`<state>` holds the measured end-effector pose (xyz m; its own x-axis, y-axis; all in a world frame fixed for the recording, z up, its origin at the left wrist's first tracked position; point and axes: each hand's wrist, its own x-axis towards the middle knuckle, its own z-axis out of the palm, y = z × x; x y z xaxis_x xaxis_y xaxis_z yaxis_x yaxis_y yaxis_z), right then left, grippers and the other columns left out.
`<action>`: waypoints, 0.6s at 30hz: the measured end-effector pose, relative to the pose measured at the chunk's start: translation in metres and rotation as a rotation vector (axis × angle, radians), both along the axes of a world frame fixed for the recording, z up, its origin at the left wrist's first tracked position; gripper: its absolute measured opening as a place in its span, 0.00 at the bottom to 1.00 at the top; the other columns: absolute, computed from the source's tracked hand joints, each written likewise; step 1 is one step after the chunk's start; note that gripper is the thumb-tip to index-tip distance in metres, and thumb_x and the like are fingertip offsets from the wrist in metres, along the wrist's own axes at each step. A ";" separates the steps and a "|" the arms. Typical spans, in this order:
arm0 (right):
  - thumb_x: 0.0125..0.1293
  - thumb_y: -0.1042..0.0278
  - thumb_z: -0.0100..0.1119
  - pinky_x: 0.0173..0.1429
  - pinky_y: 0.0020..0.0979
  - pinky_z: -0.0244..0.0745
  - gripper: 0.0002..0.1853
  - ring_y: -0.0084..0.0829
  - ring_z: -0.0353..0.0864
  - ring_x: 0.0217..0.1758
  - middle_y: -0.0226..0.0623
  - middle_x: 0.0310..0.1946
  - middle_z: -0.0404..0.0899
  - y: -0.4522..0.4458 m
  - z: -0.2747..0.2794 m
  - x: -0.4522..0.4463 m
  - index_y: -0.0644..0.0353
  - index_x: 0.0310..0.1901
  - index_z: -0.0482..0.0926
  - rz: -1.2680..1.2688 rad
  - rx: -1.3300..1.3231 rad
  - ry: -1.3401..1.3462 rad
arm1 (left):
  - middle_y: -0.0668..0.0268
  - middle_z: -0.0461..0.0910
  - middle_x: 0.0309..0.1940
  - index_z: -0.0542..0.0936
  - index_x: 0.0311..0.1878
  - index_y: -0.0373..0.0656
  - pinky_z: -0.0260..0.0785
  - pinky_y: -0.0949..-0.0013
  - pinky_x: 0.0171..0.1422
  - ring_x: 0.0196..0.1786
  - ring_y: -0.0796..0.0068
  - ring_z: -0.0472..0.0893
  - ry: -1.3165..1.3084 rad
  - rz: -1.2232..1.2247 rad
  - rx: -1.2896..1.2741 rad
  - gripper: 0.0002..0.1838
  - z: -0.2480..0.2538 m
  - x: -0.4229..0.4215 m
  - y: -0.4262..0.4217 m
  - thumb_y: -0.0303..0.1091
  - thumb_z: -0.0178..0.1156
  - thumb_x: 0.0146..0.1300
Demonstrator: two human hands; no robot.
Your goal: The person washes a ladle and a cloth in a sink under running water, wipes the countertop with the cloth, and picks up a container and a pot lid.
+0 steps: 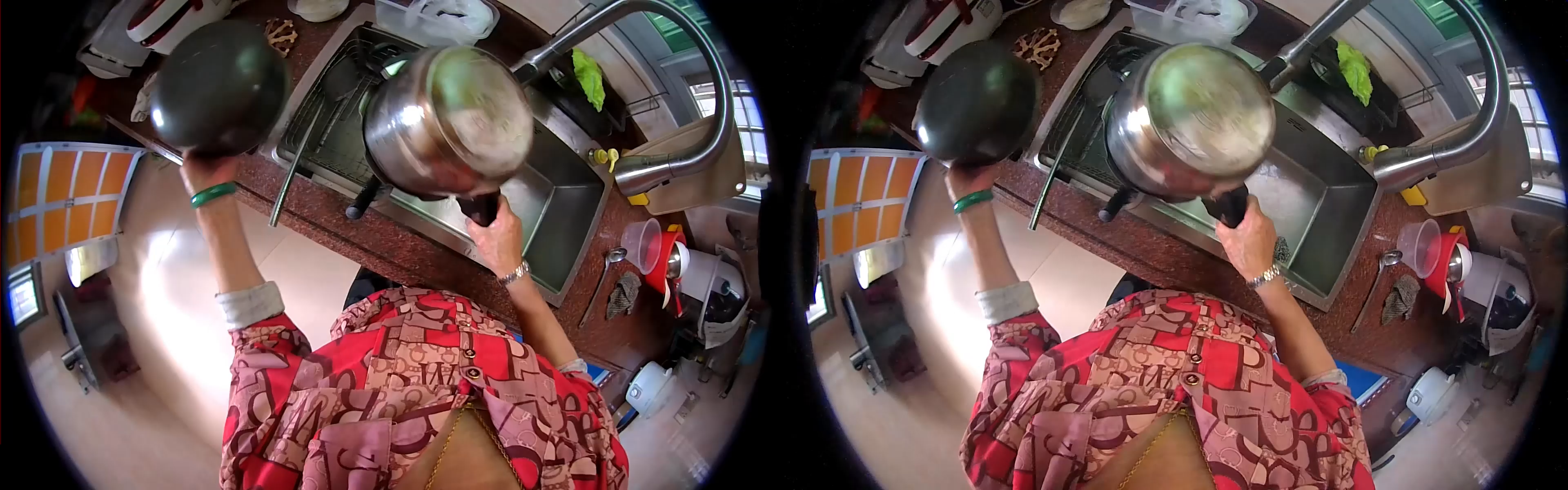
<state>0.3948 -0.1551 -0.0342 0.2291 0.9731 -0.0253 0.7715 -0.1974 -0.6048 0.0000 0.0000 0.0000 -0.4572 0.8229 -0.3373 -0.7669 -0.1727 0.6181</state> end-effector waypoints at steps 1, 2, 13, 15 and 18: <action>0.47 0.62 0.59 0.33 0.42 0.72 0.18 0.51 0.77 0.28 0.51 0.22 0.76 0.007 0.004 0.000 0.62 0.38 0.71 0.017 -0.012 -0.036 | 0.56 0.66 0.58 0.70 0.55 0.39 0.49 0.47 0.67 0.61 0.55 0.64 0.011 0.071 -0.058 0.21 0.017 0.004 -0.010 0.35 0.45 0.58; 0.45 0.64 0.57 0.33 0.43 0.71 0.18 0.51 0.76 0.28 0.53 0.22 0.76 0.015 0.014 -0.002 0.65 0.36 0.70 0.029 -0.092 -0.063 | 0.56 0.66 0.59 0.70 0.55 0.38 0.50 0.47 0.67 0.62 0.54 0.63 -0.010 0.077 -0.065 0.21 0.026 0.005 -0.018 0.34 0.43 0.59; 0.39 0.67 0.57 0.40 0.41 0.70 0.19 0.48 0.76 0.36 0.51 0.29 0.76 0.078 0.033 -0.071 0.68 0.35 0.70 0.076 -0.409 -0.111 | 0.55 0.65 0.59 0.68 0.57 0.38 0.49 0.48 0.67 0.62 0.55 0.63 -0.088 0.139 -0.048 0.22 0.012 -0.056 -0.043 0.35 0.43 0.61; 0.39 0.67 0.57 0.41 0.40 0.70 0.18 0.47 0.76 0.37 0.50 0.30 0.76 0.085 0.032 -0.079 0.67 0.34 0.71 0.062 -0.433 -0.120 | 0.56 0.65 0.59 0.68 0.56 0.38 0.49 0.48 0.67 0.62 0.55 0.63 -0.106 0.111 -0.077 0.21 0.005 -0.059 -0.042 0.36 0.43 0.61; 0.41 0.68 0.56 0.41 0.40 0.71 0.13 0.47 0.77 0.38 0.51 0.31 0.76 0.095 0.032 -0.089 0.67 0.30 0.72 0.031 -0.481 -0.151 | 0.57 0.65 0.59 0.69 0.55 0.38 0.49 0.49 0.68 0.62 0.56 0.63 -0.145 0.054 -0.116 0.21 0.000 -0.054 -0.038 0.37 0.44 0.61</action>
